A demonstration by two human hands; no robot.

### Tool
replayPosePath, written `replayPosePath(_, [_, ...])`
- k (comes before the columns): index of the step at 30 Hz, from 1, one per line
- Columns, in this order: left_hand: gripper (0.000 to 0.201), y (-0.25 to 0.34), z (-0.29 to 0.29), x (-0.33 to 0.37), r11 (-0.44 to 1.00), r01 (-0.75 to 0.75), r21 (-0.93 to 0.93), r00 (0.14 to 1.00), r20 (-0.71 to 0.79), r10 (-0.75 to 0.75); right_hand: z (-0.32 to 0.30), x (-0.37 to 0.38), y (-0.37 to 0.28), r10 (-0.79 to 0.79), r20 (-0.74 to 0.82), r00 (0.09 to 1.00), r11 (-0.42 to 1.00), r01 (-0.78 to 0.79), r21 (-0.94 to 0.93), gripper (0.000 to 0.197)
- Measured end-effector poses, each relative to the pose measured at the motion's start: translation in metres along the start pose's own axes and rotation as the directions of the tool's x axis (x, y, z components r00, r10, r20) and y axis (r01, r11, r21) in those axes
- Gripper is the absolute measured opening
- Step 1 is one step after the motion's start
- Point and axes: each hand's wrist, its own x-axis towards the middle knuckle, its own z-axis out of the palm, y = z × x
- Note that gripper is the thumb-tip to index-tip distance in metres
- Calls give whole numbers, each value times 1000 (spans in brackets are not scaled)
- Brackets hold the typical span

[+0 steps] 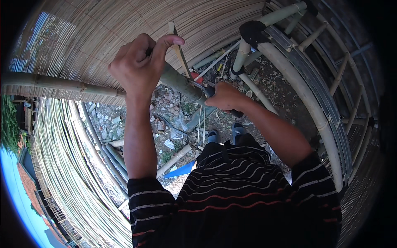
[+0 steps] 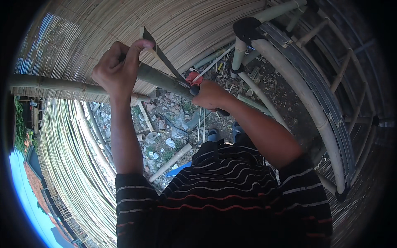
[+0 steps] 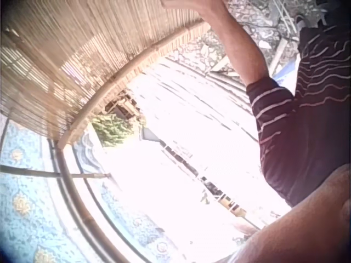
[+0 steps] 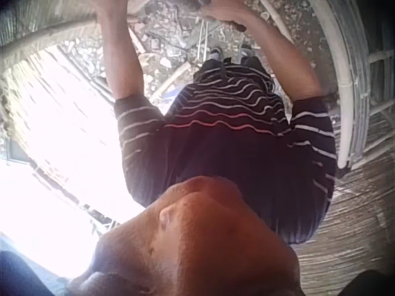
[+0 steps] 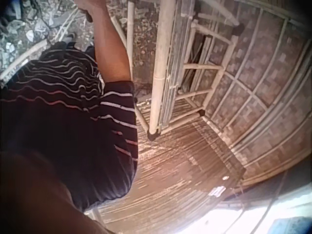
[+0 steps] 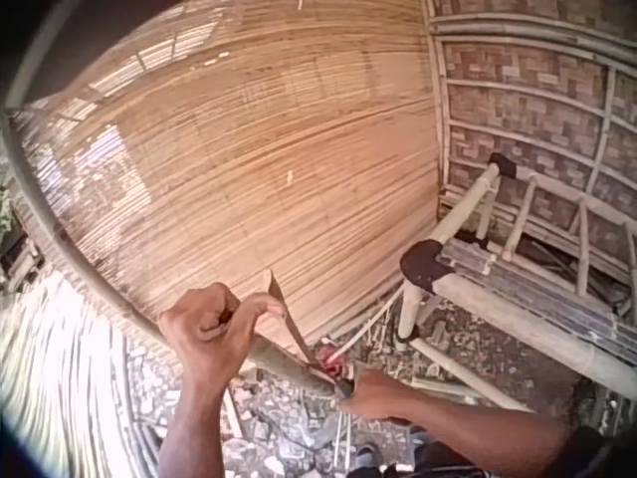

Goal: Using a machete to split and shave strips of bamboo.

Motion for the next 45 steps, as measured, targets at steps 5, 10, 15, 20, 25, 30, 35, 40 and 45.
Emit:
replayPosePath(5, [40,0,9,2,997,7,-74,998,-59,-11,16,40,40,-178,-149,973,866,83,-494,30])
replayPosePath(10, [52,-4,28,9,998,44,47,992,-124,-38,5,54,40,-220,-256,941,807,29,-590,27])
replayPosePath(15, [48,-16,40,19,999,16,39,993,-119,-12,0,63,41,-275,-215,937,835,121,-537,28])
replayPosePath(20, [37,-30,24,9,999,23,26,999,-44,-22,11,78,15,-323,-124,938,928,288,-237,33])
replayPosePath(25, [30,-6,16,9,958,175,-227,984,9,-178,86,173,206,83,59,995,908,-51,-416,31])
replayPosePath(30, [40,-61,1,10,880,475,18,870,-157,-467,160,200,217,288,196,937,957,-285,-43,31])
replayPosePath(35, [43,-93,16,11,897,440,-35,877,-197,-438,215,208,215,382,227,896,759,-445,476,28])
replayPosePath(40, [25,-190,-33,31,717,25,696,981,119,-150,167,205,226,258,-56,964,964,-261,-48,30])
replayPosePath(45, [21,-142,44,43,895,442,50,893,-115,-435,135,209,229,273,-186,944,914,-315,-254,27])
